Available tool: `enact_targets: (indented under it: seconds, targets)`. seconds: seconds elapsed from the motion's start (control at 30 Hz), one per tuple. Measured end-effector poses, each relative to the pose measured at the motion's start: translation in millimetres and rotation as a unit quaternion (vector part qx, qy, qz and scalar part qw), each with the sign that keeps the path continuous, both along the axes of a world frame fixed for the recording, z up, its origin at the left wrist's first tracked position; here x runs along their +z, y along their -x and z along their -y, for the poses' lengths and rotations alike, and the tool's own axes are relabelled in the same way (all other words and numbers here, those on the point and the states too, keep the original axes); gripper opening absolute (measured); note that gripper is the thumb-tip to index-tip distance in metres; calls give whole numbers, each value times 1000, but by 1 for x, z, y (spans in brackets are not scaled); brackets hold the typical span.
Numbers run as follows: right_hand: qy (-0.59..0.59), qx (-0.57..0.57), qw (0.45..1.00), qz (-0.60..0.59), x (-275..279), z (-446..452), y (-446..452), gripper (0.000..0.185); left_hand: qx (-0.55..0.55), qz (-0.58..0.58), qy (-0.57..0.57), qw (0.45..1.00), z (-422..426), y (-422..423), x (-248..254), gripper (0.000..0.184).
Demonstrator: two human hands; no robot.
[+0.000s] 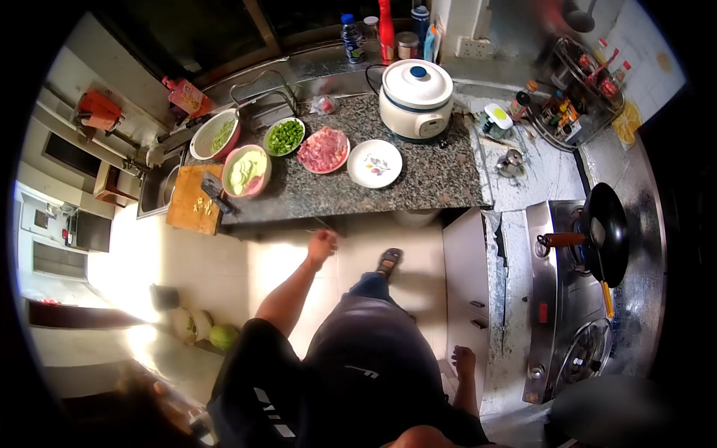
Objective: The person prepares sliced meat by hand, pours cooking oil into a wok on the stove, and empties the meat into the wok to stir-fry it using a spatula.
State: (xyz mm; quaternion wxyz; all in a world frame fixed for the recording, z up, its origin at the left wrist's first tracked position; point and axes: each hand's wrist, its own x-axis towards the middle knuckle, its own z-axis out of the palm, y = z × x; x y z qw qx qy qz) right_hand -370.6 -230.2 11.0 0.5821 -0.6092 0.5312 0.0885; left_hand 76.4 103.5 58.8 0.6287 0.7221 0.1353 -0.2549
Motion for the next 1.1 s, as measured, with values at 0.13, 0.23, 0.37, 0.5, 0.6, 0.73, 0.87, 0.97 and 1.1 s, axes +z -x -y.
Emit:
enact_targets:
  seconds: [0.13,0.23,0.37,0.5,0.6,0.73,0.87,0.97,1.1]
  targets:
    - [31,-6,999,13,27,-19,-32,21,93,12,171,981,-31,-79,-2,4]
    - [35,-13,999,3,24,-34,-56,23,194,-14,201,960,-17,-134,11,16]
    - [29,61,996,-53,16,-69,-99,25,256,-79,214,939,-16,-201,-9,47]
    - [-5,21,996,-85,19,-100,-160,26,197,-98,206,954,-9,-236,-4,37]
    - [-4,9,999,-44,39,-129,-193,22,185,-98,179,961,-5,-239,4,23]
    - [2,52,998,-26,50,-131,-225,22,234,-113,182,948,4,-241,5,29]
    - [19,92,995,-45,48,-130,-227,24,208,-92,181,957,-7,-246,-13,31]
    - [14,96,994,-47,41,-121,-226,27,193,-57,187,961,-10,-243,-15,30]
    - [8,117,991,-62,40,-111,-227,31,219,-49,214,951,-10,-229,0,31]
